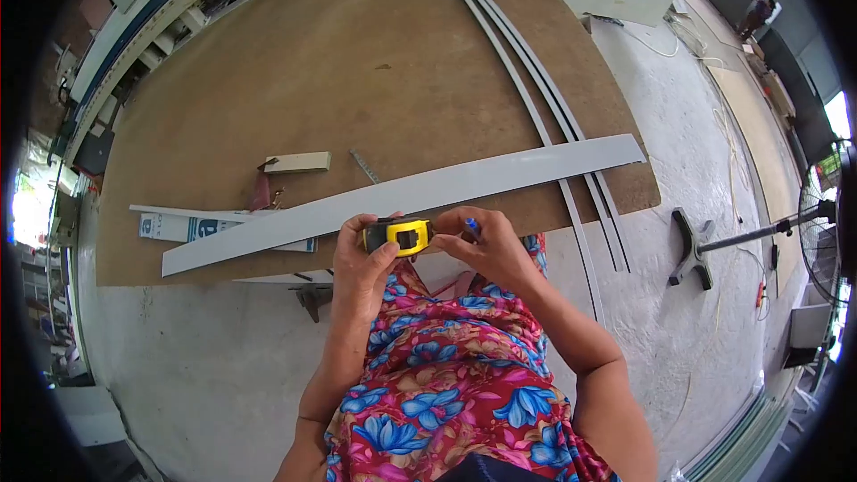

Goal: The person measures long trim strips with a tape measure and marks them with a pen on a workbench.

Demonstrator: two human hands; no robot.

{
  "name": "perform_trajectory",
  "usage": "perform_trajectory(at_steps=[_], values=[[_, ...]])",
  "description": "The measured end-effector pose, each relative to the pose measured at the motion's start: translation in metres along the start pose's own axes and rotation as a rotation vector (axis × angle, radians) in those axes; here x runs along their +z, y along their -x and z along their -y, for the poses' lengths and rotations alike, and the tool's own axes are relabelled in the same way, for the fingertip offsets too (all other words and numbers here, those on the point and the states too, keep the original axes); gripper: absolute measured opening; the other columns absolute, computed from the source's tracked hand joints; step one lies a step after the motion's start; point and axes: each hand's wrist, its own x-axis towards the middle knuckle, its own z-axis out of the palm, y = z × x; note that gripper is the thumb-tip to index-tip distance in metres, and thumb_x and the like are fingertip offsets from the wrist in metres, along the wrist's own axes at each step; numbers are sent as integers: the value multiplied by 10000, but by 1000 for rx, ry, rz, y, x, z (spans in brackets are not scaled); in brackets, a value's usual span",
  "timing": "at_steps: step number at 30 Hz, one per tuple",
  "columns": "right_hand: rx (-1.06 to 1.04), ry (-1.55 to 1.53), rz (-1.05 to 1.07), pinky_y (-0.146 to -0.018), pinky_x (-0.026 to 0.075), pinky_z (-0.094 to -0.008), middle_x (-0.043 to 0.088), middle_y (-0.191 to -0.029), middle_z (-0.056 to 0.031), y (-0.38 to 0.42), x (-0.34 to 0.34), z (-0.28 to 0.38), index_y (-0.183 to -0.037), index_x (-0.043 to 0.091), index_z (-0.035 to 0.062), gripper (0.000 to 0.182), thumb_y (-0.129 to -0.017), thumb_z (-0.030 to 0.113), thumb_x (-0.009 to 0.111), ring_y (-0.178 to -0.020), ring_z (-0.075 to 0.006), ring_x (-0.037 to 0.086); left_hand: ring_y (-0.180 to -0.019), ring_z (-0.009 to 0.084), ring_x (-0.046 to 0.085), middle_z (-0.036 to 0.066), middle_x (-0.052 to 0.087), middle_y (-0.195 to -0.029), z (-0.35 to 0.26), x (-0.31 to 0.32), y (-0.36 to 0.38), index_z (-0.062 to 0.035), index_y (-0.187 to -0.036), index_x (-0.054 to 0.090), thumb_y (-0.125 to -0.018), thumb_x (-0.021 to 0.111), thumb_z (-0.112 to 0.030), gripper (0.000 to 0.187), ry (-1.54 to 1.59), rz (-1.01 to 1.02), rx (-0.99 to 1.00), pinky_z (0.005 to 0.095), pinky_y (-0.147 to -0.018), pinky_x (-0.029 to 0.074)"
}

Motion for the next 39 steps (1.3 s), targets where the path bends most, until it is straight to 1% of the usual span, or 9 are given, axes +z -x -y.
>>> perform_trajectory(at_steps=[3,7,10,13,16,19,26,32,39], values=[[-48,-123,-55,-636,468,-248,637,-755,-72,-4,4,-10,-883,631,-49,157,-803,86,635,-693,-100,567,-1063,244,535,205,493,-1197,1,-1,1,-93,-1143,404,-775,658,-71,448,-13,33,16,383,-894,467],[25,-181,16,-646,474,-252,627,-784,-77,-4,1,-19,-875,618,-43,164,-811,106,640,-725,-116,579,-1055,222,531,200,501,-1171,5,7,1,-66,-1137,396,-736,690,-29,498,-21,66,21,339,-908,453],[60,-345,89,-636,444,-213,609,-779,-20,-4,-7,-28,-909,612,-9,165,-829,134,636,-699,-86,541,-1051,213,529,194,508,-1150,10,9,-1,-54,-1138,395,-722,701,-20,518,-23,80,21,323,-913,449],[9,-343,55,-558,414,-189,574,-712,18,-5,-27,-41,-869,602,17,151,-829,158,640,-635,-55,513,-1035,213,539,171,519,-1141,14,11,-4,-61,-1139,407,-742,688,-50,487,-54,47,47,335,-891,466],[91,-518,-68,-478,358,-166,531,-660,49,7,-75,-35,-857,596,34,138,-817,158,644,-568,-19,469,-1005,216,559,135,534,-1120,7,-1,-14,-69,-1134,428,-771,668,-94,436,-79,-62,78,347,-845,498],[74,-456,-260,-422,301,-159,507,-634,59,16,-137,-51,-858,599,46,138,-809,168,641,-506,-6,427,-936,183,579,95,542,-1041,-4,-18,-21,-76,-1118,450,-766,654,-45,408,-49,-169,87,306,-778,514],[104,-134,-739,-382,257,-158,509,-613,53,23,-271,-89,-877,655,59,174,-809,218,635,-475,-11,390,-942,198,575,115,531,-1045,0,-38,-30,-63,-1114,451,-773,654,-56,397,-119,-313,70,328,-788,510],[358,27,-797,-348,233,-178,479,-561,46,16,-350,-151,-848,670,72,226,-792,289,642,-414,-20,335,-931,189,569,134,529,-1046,26,-26,-33,-58,-1118,439,-764,665,-51,420,-200,-367,-39,312,-778,513],[478,101,-914,-352,233,-220,455,-522,43,1,-366,-209,-743,663,102,204,-782,300,634,-400,-46,339,-939,206,568,138,535,-1039,25,-23,-37,-58,-1127,428,-765,684,-109,446,-315,-367,-9,334,-771,501]])
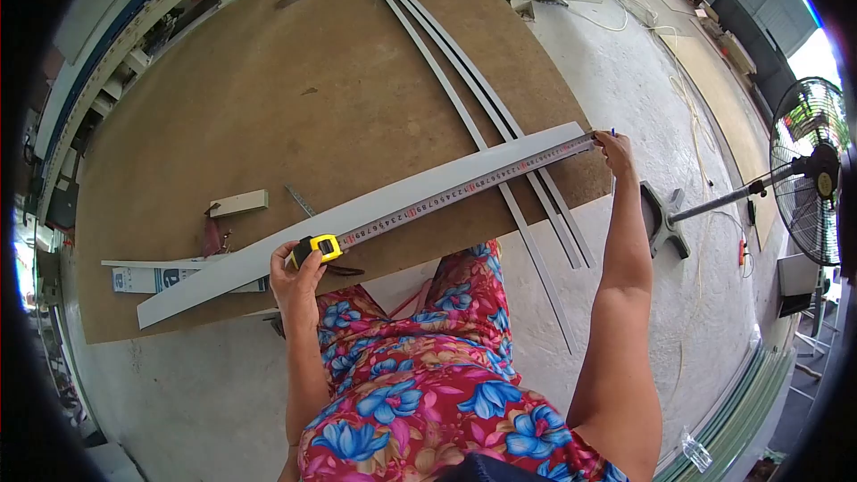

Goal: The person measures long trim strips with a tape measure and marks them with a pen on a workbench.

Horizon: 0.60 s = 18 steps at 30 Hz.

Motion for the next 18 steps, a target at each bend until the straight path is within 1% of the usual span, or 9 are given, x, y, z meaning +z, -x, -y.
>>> perform_trajectory(at_steps=[2,4,5,7,10,11,13,16,18], values=[[-22,63,-22,-359,244,-237,449,-515,39,-2,6,-3,-700,645,103,217,-772,308,640,-401,-61,349,-938,205,567,139,534,-1042,0,-1,-2,-53,-1129,427,-766,684,-109,448,7,6,4,331,-770,499],[-37,131,-36,-367,254,-254,442,-510,34,-5,11,-6,-659,621,103,233,-763,310,645,-402,-76,362,-920,176,573,117,551,-1012,0,0,-2,-66,-1116,438,-759,690,-93,438,3,-11,-10,304,-776,500],[-34,117,-36,-369,257,-258,436,-507,32,-4,13,-8,-639,601,102,238,-758,303,647,-404,-80,368,-911,161,576,106,560,-997,-1,0,-3,-72,-1110,443,-756,693,-85,433,3,-20,-17,290,-779,501],[-31,93,-35,-374,263,-265,425,-503,27,0,15,-8,-599,559,101,257,-749,288,651,-407,-89,381,-911,162,576,106,559,-999,-1,-1,-5,-74,-1115,441,-760,689,-90,434,-18,-36,-25,293,-780,497],[-25,9,-39,-368,261,-269,408,-494,23,-15,21,-27,-581,526,102,259,-734,263,658,-404,-93,389,-915,165,574,106,556,-1003,4,-9,-10,-76,-1124,436,-763,686,-98,439,-8,-48,-37,298,-780,492],[-7,15,-32,-365,258,-271,404,-492,22,-19,21,-31,-583,521,101,256,-731,259,659,-402,-95,389,-917,167,574,107,556,-1004,6,-11,-12,-77,-1127,435,-764,685,-101,442,0,-50,-41,300,-779,491],[27,25,-21,-359,252,-275,396,-488,20,-5,19,-20,-587,512,100,253,-725,249,662,-396,-99,388,-922,170,572,102,554,-1008,8,-12,-13,-72,-1129,432,-765,685,-105,445,-6,-47,-48,303,-778,488],[53,-46,37,-346,242,-268,399,-486,20,14,18,-5,-620,531,101,231,-734,263,650,-381,-96,376,-914,162,574,96,558,-1004,10,-11,-13,-68,-1124,435,-763,686,-99,441,4,-46,-64,299,-773,490],[35,-60,73,-342,243,-258,407,-483,21,26,17,1,-643,548,107,218,-744,278,638,-373,-86,363,-906,154,577,89,564,-994,9,-10,-15,-68,-1121,438,-761,688,-96,439,4,-43,-62,296,-766,491]])
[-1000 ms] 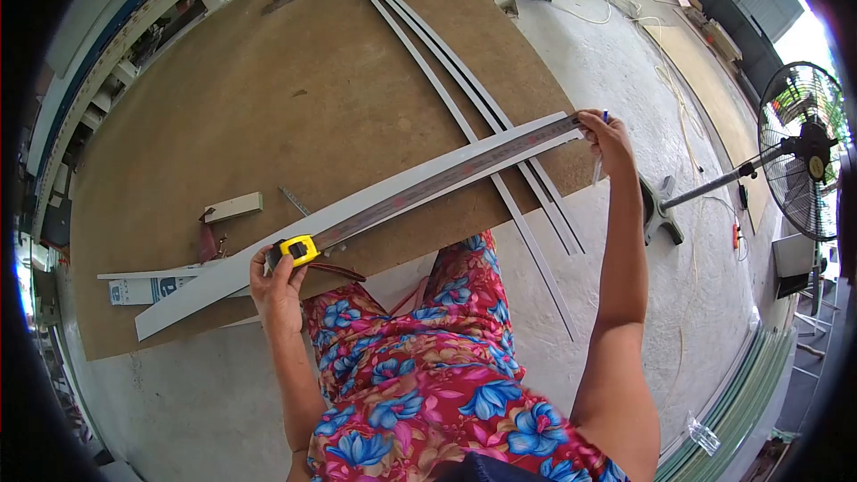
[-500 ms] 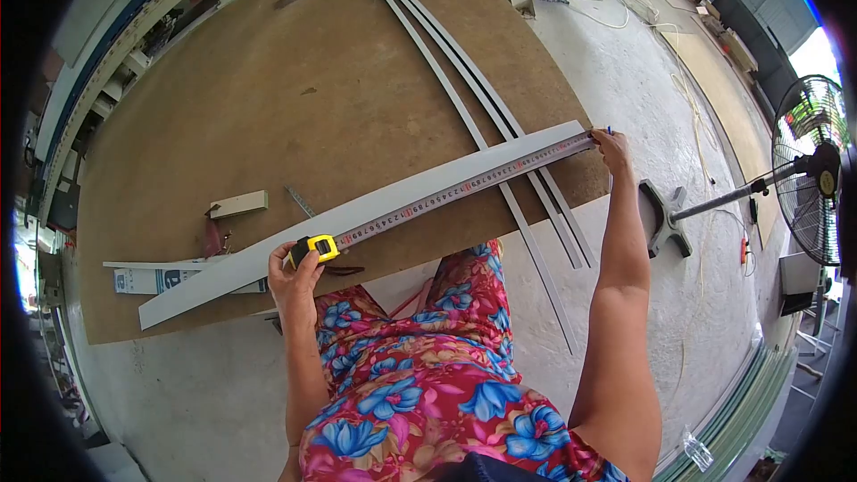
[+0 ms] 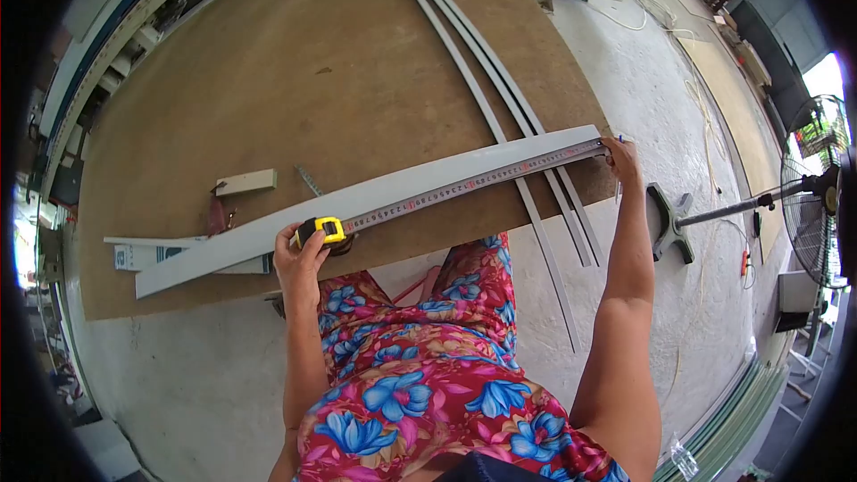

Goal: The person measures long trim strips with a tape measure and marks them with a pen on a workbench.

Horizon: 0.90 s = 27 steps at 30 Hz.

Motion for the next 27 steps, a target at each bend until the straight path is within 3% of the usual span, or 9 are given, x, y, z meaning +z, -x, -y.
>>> perform_trajectory(at_steps=[6,8,11,15,22,27], values=[[30,-18,0,-329,228,-215,427,-496,22,3,10,-5,-700,575,121,215,-762,319,630,-351,-59,326,-855,136,595,89,591,-959,-13,-3,-8,-55,-1110,450,-754,700,-108,438,-17,-22,46,262,-696,500],[33,-33,-9,-338,243,-223,444,-516,19,7,12,-5,-725,594,99,206,-751,297,644,-371,-67,364,-827,138,606,105,603,-951,-14,-4,-14,-40,-1107,454,-747,712,-142,454,-44,-33,76,250,-668,509],[42,-27,-13,-338,245,-223,454,-528,17,5,11,-7,-739,602,89,208,-750,290,652,-380,-71,379,-883,166,586,109,576,-993,-12,-5,-28,-42,-1109,456,-766,697,-195,447,-127,-33,44,296,-714,503],[34,-18,-27,-324,233,-206,441,-497,21,7,13,-10,-694,555,133,232,-759,338,640,-351,-53,337,-862,155,589,110,584,-970,-13,-1,-39,-37,-1085,473,-757,711,-228,448,-153,-33,60,294,-697,508],[24,-54,-7,-321,225,-206,444,-496,29,13,14,-10,-708,561,147,210,-781,330,634,-347,-45,334,-716,127,618,119,614,-855,-11,9,-52,12,-1020,524,-708,751,-285,486,-286,-18,180,216,-542,516],[27,-58,-30,-320,222,-206,444,-495,29,15,15,-11,-742,579,141,209,-791,336,634,-342,-48,331,-716,143,615,128,612,-838,-9,14,-53,36,-987,533,-688,765,-292,501,-390,8,245,241,-561,505]])
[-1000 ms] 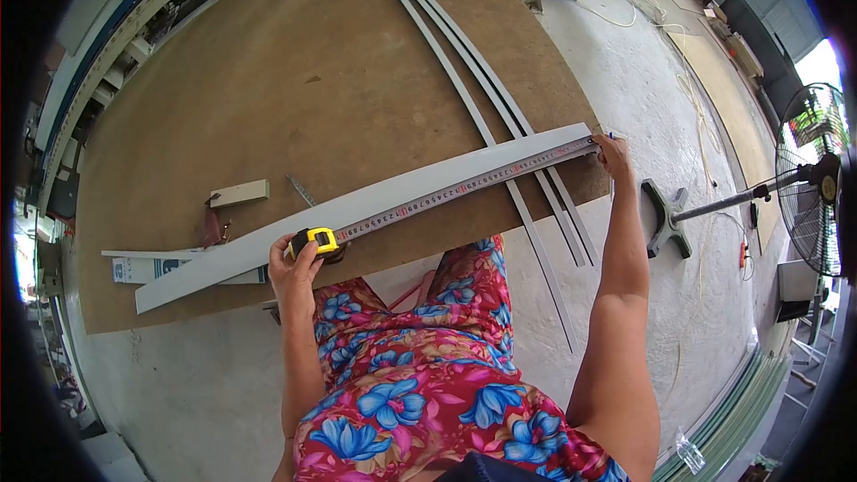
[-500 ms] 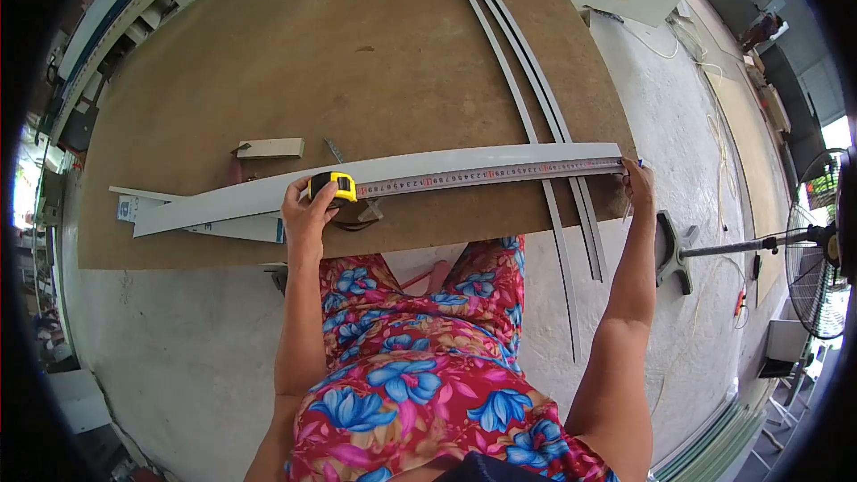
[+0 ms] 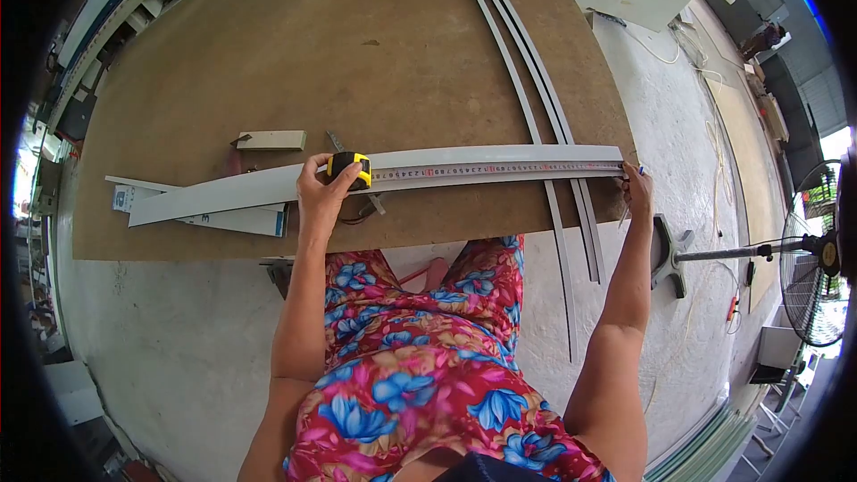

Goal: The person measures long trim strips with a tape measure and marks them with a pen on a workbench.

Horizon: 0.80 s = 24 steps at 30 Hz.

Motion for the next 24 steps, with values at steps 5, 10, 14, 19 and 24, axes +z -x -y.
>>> perform_trajectory(at_steps=[5,10,14,19,24], values=[[-53,41,-37,-326,232,-216,447,-496,28,-4,3,-6,-815,610,120,227,-794,345,632,-350,-56,340,-713,157,616,141,618,-832,-2,4,5,47,-976,536,-679,770,-292,507,-86,1,106,266,-606,504],[-120,173,-54,-346,253,-228,445,-496,33,-8,0,-10,-831,627,106,267,-807,372,613,-380,-59,363,-713,174,618,156,618,-815,7,8,3,48,-966,540,-669,768,-348,545,-170,-25,169,274,-604,505],[-232,249,-87,-358,252,-234,449,-502,31,-12,1,-13,-825,645,88,298,-809,382,607,-390,-58,365,-739,195,620,167,616,-827,-6,6,3,46,-965,544,-658,761,-403,587,-210,7,97,288,-619,506],[-344,414,-223,-449,349,-259,484,-558,3,-22,-2,-19,-879,659,67,306,-817,360,599,-476,-102,442,-768,212,618,177,614,-834,4,5,-1,47,-973,544,-652,758,-415,602,-238,3,130,309,-655,502],[-519,377,-412,-706,453,-321,638,-832,-91,5,-11,13,-985,647,28,288,-857,251,518,-759,-204,597,-778,206,612,177,615,-850,3,5,1,50,-976,550,-661,754,-398,585,-273,-19,134,313,-677,496]])
